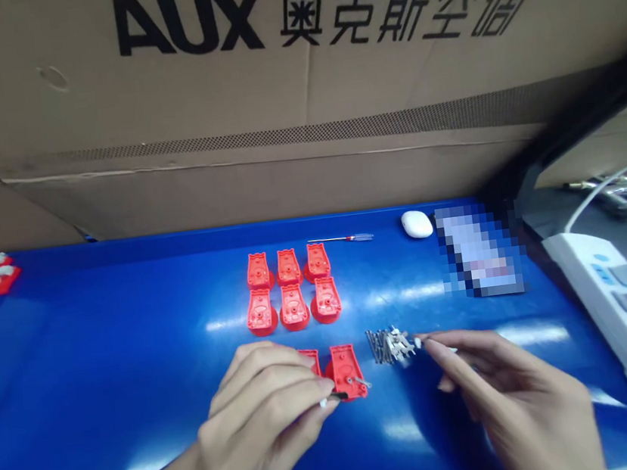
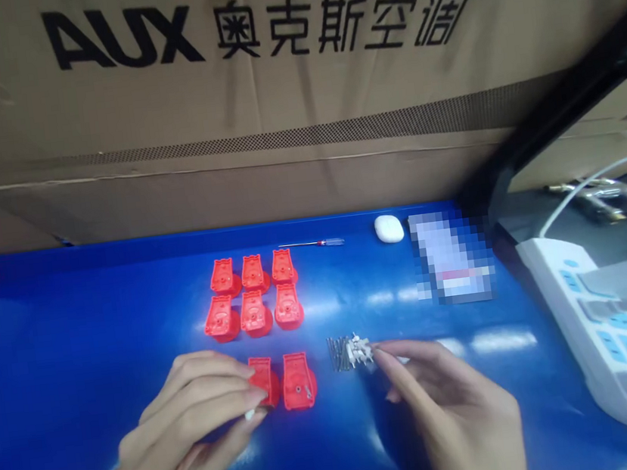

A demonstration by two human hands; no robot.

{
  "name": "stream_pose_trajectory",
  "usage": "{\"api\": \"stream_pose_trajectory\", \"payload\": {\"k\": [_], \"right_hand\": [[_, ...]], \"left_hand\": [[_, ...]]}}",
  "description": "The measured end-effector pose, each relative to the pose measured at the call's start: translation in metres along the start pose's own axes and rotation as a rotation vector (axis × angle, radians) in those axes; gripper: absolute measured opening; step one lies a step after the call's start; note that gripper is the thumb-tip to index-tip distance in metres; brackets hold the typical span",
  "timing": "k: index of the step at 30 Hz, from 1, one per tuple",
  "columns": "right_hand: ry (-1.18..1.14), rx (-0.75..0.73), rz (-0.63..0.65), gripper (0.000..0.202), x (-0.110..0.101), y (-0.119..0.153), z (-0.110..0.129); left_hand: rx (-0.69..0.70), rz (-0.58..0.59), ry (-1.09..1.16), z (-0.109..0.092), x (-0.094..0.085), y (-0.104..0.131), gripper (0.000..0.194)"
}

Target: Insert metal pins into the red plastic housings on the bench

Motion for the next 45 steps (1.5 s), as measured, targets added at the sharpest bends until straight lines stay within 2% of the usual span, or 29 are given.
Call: {"api": "stream_pose_trajectory", "payload": {"k": [2,4,8,12,17,21,25,32,45], "right_hand": [[0.074,-0.100,0.032,0.043,-0.002,-0.009,-0.005],[0.115,-0.131,0.072,0.042,-0.003,-0.017,-0.012],[0.140,-0.099,0.085,0.048,-0.005,-0.024,-0.020],[0.116,-0.094,0.073,0.051,-0.008,-0.022,-0.016],[0.085,-0.067,0.128,0.051,-0.007,-0.024,-0.017],[0.151,-0.228,0.133,0.043,-0.006,-0.030,-0.016],[0.196,-0.369,0.217,0.033,0.000,-0.036,-0.017],[0.204,-0.366,0.273,0.029,0.004,-0.041,-0.026],[0.220,-0.348,0.276,0.030,0.001,-0.044,-0.026]], "left_hand": [[0.003,0.001,0.002,0.000,0.001,0.000,0.017],[0.012,-0.004,0.013,0.000,0.001,0.000,0.016],[0.009,-0.007,0.004,0.000,0.000,0.000,0.017],[0.013,0.004,0.000,0.000,0.000,0.000,0.017],[0.023,-0.001,0.000,0.000,0.001,0.000,0.017],[0.029,0.004,-0.012,0.000,0.001,0.001,0.018],[0.029,0.010,-0.011,-0.001,0.002,0.002,0.018],[0.048,-0.001,-0.008,0.000,0.003,0.003,0.017],[0.025,0.036,-0.006,0.001,0.003,0.003,0.014]]}}
Point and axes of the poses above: each hand's wrist, its own y-axis away from the middle knuckle, its own x-axis out of the palm, z = x × y, the point moved 6 cm from there along -y, towards the middle knuckle, and after that the axes turned 9 degrees about x, right-handed, at the moved point
